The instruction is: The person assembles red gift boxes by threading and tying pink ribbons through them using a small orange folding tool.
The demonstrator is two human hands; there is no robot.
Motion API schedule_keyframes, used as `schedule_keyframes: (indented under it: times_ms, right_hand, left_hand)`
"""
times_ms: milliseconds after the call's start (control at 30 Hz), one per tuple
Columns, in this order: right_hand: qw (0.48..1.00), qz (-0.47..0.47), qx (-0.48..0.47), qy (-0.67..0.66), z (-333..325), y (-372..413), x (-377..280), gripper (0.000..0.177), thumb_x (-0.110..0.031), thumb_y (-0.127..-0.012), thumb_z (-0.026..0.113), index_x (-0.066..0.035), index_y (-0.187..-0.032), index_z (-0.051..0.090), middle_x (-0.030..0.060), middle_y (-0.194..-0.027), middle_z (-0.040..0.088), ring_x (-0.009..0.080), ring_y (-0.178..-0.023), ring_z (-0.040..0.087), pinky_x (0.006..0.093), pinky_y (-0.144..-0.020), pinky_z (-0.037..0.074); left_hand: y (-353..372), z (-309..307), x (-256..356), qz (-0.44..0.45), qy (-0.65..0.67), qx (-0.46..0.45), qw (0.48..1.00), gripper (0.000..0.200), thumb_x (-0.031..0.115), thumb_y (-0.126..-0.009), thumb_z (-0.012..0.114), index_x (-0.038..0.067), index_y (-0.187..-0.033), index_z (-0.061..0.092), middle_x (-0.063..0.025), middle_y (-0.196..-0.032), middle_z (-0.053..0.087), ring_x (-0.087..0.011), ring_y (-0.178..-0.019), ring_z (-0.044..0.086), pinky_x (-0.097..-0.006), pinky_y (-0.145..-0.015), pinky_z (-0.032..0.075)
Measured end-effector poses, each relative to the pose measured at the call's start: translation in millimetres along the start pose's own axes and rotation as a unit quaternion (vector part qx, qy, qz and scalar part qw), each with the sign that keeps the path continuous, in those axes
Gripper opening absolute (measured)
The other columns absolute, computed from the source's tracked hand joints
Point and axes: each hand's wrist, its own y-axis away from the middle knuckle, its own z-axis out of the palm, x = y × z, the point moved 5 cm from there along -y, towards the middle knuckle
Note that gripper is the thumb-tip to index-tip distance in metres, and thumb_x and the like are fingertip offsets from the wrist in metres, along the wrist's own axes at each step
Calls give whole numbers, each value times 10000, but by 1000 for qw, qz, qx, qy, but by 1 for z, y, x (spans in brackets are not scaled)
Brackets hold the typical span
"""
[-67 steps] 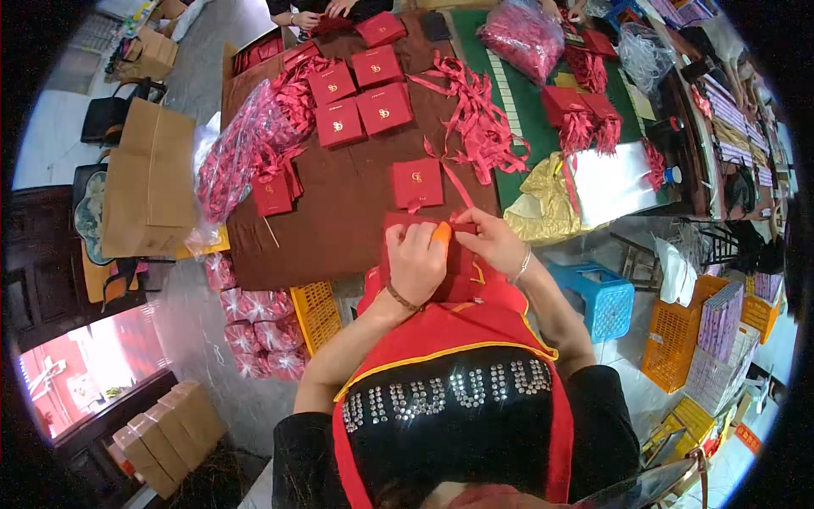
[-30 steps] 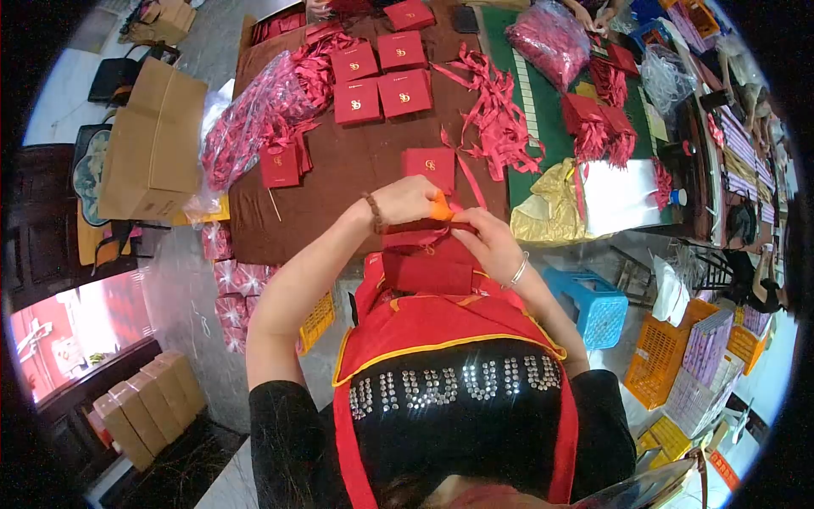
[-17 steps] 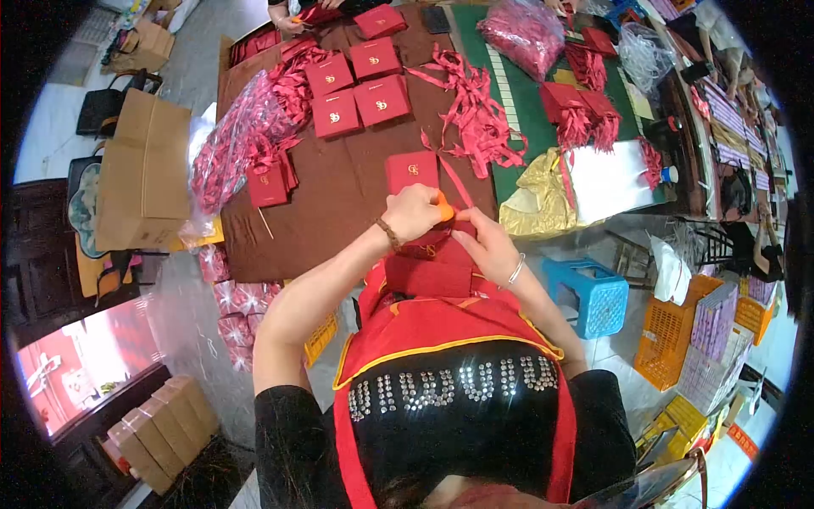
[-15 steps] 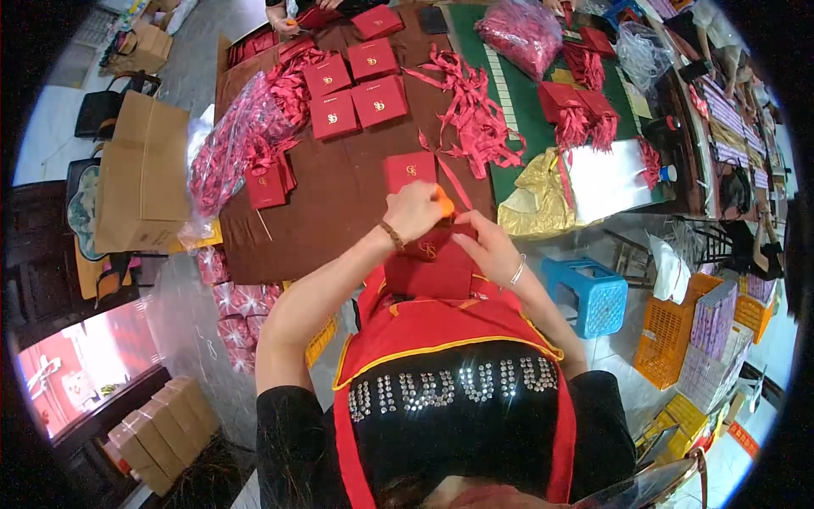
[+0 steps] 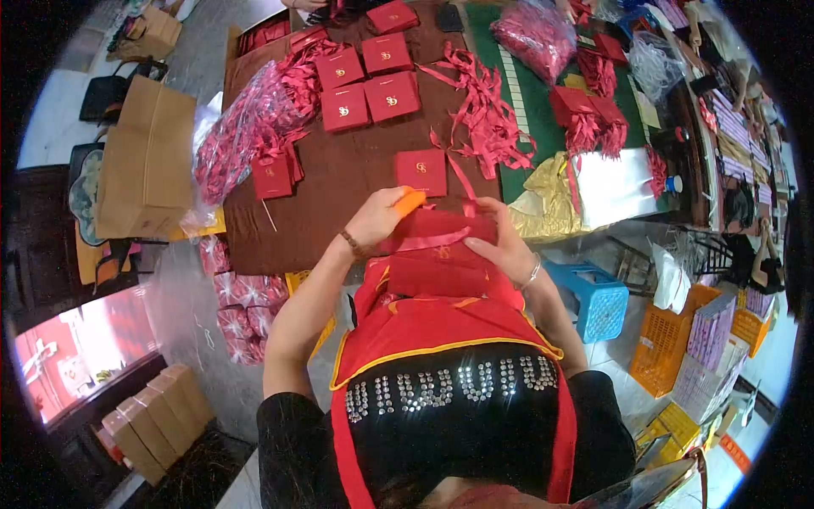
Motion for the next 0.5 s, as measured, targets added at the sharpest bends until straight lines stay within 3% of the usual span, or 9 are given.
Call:
schedule_keyframes:
  times_ms: [33, 100, 133, 233, 267, 400, 433, 467, 500]
  right_hand:
    - [1000, -1, -7, 1, 2, -5, -13, 466, -43, -711, 633, -83, -1142, 459, 81, -1122, 453, 209, -1045, 434, 330, -886, 360]
    - [935, -137, 63, 320, 0, -16, -51, 401, -20, -649, 631, -87, -1036, 550, 115, -1146, 448, 249, -1061, 426, 319, -903, 340]
    - [923, -199, 43, 327, 5, -22, -60, 340, -37, -594, 621, -101, -928, 609, 145, -1163, 441, 306, -1070, 413, 352, -907, 331]
    - [886, -239, 28, 397, 25, -29, -106, 327, -81, -596, 607, -118, -920, 616, 148, -1156, 453, 325, -1057, 422, 403, -896, 332]
    - [869, -258, 86, 414, 23, -31, -112, 311, -128, -592, 598, -112, -902, 621, 149, -1172, 443, 342, -1072, 411, 456, -903, 314]
    - [894, -224, 191, 339, -2, -32, -119, 159, -123, -769, 535, -97, -911, 603, 160, -1100, 491, 289, -1028, 475, 375, -850, 380]
    - [969, -97, 132, 182, -4, -40, -103, 131, -134, -804, 523, -79, -902, 591, 143, -1007, 529, 244, -932, 521, 328, -780, 407]
    - [997, 33, 68, 16, -1, -43, -87, 121, -146, -839, 511, -61, -892, 580, 126, -915, 568, 199, -836, 567, 280, -711, 434]
    - [997, 33, 72, 19, -1, -42, -84, 121, -146, -839, 511, -61, -892, 580, 126, -915, 568, 199, -836, 567, 280, -711, 434]
  left_hand:
    - [2, 2, 0, -42, 9, -11, 999, 246, 201, -900, 450, 18, -941, 609, 13, -780, 578, -65, -713, 486, -222, -641, 399]
    - [-2, 8, -7, -12, 24, -10, 1000, 238, 203, -895, 467, 8, -917, 602, 36, -735, 540, -48, -667, 440, -208, -592, 370]
    - [-5, 12, -12, -7, 22, -13, 1000, 236, 201, -895, 470, 5, -919, 599, 36, -740, 540, -48, -676, 443, -210, -600, 375]
    - [-7, 21, -14, 22, 81, 2, 996, 280, 237, -890, 467, -17, -820, 563, -11, -602, 496, -62, -597, 427, -258, -523, 358]
    - [-10, 22, -16, 49, 74, 12, 996, 292, 246, -891, 469, -20, -810, 559, -13, -597, 496, -67, -593, 433, -263, -518, 359]
    - [-4, 20, 0, 28, 16, 21, 999, 343, 294, -896, 456, -21, -805, 559, -48, -596, 514, -118, -579, 465, -288, -531, 373]
    - [-6, 21, 1, 26, -2, 21, 999, 353, 304, -897, 449, -19, -814, 566, -59, -597, 518, -137, -580, 475, -298, -544, 380]
    - [-7, 23, 1, 28, -2, 17, 999, 353, 304, -897, 449, -19, -814, 566, -59, -597, 518, -137, -580, 475, -298, -544, 380]
    - [-7, 25, 3, 43, 1, 17, 999, 351, 309, -898, 442, -15, -847, 569, -78, -627, 527, -147, -605, 485, -303, -561, 387]
